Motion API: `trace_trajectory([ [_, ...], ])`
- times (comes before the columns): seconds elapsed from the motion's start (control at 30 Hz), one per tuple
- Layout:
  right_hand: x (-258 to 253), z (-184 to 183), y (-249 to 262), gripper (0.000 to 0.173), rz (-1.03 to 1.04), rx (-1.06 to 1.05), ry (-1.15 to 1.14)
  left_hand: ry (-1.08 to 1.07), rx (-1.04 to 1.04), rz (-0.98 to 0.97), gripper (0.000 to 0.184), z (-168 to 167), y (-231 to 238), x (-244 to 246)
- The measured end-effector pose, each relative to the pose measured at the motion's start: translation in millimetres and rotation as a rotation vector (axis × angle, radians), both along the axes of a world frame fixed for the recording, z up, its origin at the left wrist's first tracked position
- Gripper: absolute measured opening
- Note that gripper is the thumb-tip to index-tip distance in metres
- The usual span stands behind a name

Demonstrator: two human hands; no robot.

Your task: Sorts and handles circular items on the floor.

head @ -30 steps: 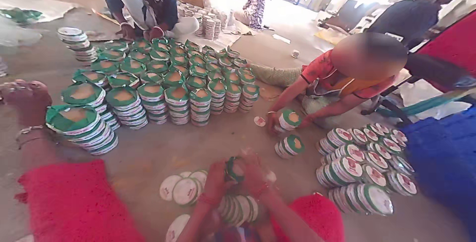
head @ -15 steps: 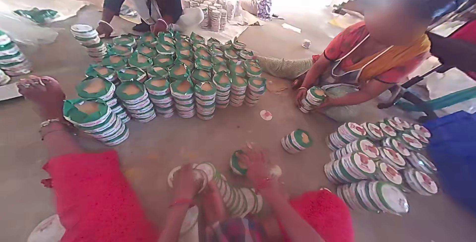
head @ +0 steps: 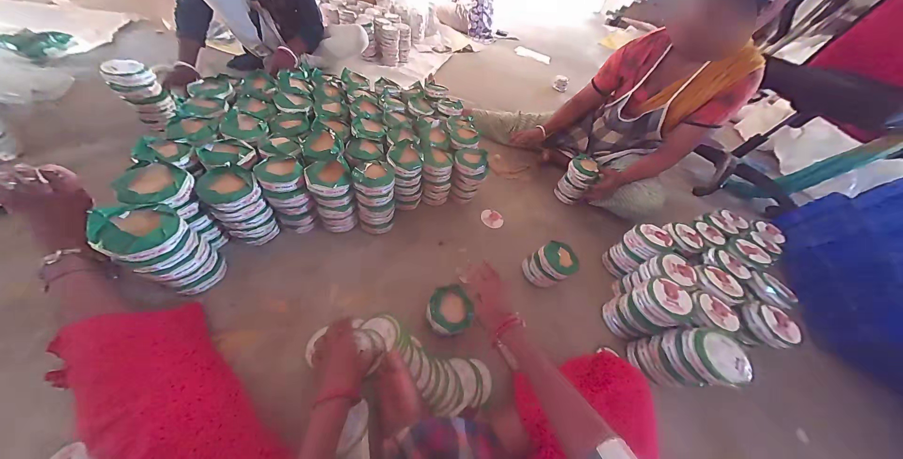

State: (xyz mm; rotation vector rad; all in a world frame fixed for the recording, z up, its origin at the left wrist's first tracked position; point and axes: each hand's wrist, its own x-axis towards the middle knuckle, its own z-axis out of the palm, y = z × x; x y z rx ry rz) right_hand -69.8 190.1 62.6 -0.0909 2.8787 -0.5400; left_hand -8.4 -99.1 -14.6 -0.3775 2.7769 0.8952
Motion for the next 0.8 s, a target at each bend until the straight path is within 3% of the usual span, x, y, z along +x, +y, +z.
trace_trajectory([
  [0.13, -8.5, -14.8, 8.4, 0.062, 0.109, 0.219, -0.089, 0.015, -0.018, 0.055, 0.087, -6.4, -1.8, -2.4],
  [0.23, -4.3, -25.2, 15.2, 0.06, 0.185, 0.236, -0.016, 0.025, -0.013, 0.062, 0.086, -5.2, -5.7, -2.4],
  [0.43, 14.1, -41.6, 28.6, 0.055, 0.244, 0.154, 0.171, -0.036, 0.002, 0.097, 0.067, 2.4, -14.3, -5.1],
  [0.6, 34.1, -49.1, 44.9, 0.058, 0.222, 0.199, 0.187, -0.036, 0.089, 0.145, 0.03, -2.2, -21.9, -9.5],
  [0.73, 58.1, -45.6, 48.1, 0.041, 0.181, 0.184, 0.193, -0.035, 0.189, 0.18, 0.028, 12.7, -30.9, -7.3],
  [0.8, 74.6, -41.4, 45.1, 0.042, 0.138, 0.144, 0.236, -0.031, 0.153, 0.199, 0.031, 31.7, -31.6, -7.0],
])
